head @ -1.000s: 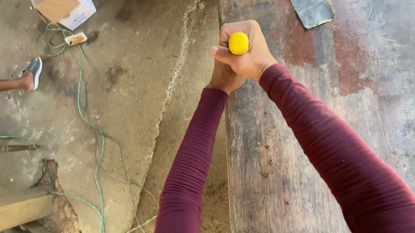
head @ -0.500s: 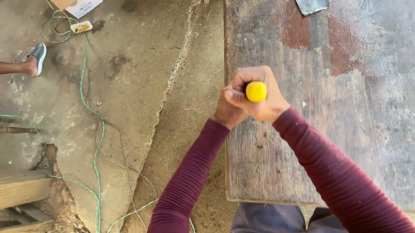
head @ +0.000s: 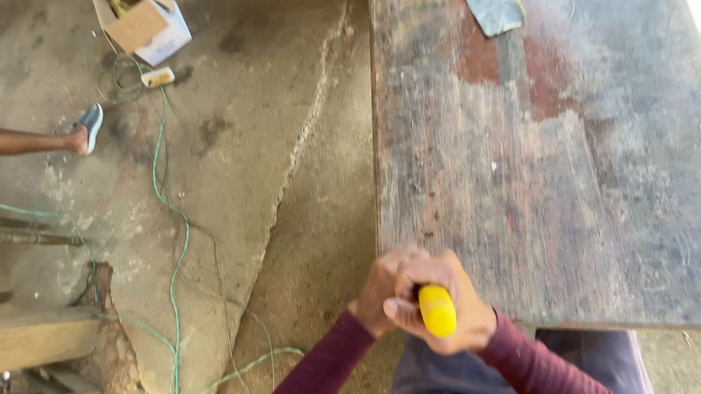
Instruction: Scraping old finish or rough material from a wooden table top using a chisel and sandpaper.
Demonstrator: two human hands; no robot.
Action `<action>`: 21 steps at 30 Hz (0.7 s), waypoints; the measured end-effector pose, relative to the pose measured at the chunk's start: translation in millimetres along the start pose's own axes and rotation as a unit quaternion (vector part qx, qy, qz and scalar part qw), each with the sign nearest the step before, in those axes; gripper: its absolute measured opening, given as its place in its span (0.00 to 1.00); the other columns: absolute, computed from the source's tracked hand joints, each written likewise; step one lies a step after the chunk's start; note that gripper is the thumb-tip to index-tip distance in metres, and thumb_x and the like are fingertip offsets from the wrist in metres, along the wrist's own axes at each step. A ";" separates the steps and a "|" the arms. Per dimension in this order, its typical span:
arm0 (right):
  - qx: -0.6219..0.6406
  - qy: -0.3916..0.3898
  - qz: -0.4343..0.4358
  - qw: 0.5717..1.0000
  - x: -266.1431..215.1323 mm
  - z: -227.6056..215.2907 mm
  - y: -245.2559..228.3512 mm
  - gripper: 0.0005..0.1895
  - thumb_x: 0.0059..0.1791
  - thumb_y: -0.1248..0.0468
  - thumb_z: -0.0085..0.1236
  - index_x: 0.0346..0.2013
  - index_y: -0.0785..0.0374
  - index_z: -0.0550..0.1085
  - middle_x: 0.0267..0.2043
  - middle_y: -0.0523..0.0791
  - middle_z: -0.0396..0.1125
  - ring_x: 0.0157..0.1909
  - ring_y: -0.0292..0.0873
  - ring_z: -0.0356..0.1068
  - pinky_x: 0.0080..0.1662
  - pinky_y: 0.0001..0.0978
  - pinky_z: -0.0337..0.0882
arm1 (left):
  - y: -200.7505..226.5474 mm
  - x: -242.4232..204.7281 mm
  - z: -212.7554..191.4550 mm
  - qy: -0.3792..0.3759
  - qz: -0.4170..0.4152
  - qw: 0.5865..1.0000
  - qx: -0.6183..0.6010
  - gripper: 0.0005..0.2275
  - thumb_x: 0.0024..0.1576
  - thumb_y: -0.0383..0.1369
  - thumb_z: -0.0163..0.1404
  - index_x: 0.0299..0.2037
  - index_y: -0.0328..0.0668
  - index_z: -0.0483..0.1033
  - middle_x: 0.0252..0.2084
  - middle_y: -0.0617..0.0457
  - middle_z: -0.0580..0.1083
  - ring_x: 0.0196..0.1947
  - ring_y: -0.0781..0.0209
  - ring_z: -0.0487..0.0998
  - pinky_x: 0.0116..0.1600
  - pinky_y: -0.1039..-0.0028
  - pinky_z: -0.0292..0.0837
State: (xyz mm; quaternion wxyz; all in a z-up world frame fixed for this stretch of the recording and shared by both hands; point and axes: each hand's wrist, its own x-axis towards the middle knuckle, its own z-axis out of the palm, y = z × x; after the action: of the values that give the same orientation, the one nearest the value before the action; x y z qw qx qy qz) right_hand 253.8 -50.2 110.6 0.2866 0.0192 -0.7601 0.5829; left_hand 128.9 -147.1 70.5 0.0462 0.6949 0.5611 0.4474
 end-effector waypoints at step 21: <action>-0.078 0.053 0.004 0.996 268.9 -125.4 161.8 0.15 0.48 0.67 0.67 0.23 0.63 0.68 0.24 0.38 0.62 0.29 0.32 0.61 0.34 0.28 0.66 | -299.0 181.5 13.3 0.029 -0.184 0.972 0.142 0.17 0.50 0.20 0.54 0.51 0.31 0.71 0.45 0.37 0.77 0.45 0.40 0.78 0.48 0.55 0.75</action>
State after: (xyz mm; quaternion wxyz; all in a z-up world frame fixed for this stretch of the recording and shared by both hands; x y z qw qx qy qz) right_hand 22.3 196.1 111.9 0.3247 -0.0375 -0.7872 0.5230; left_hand -88.4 117.2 -3.3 0.0121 0.5654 0.7386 0.3671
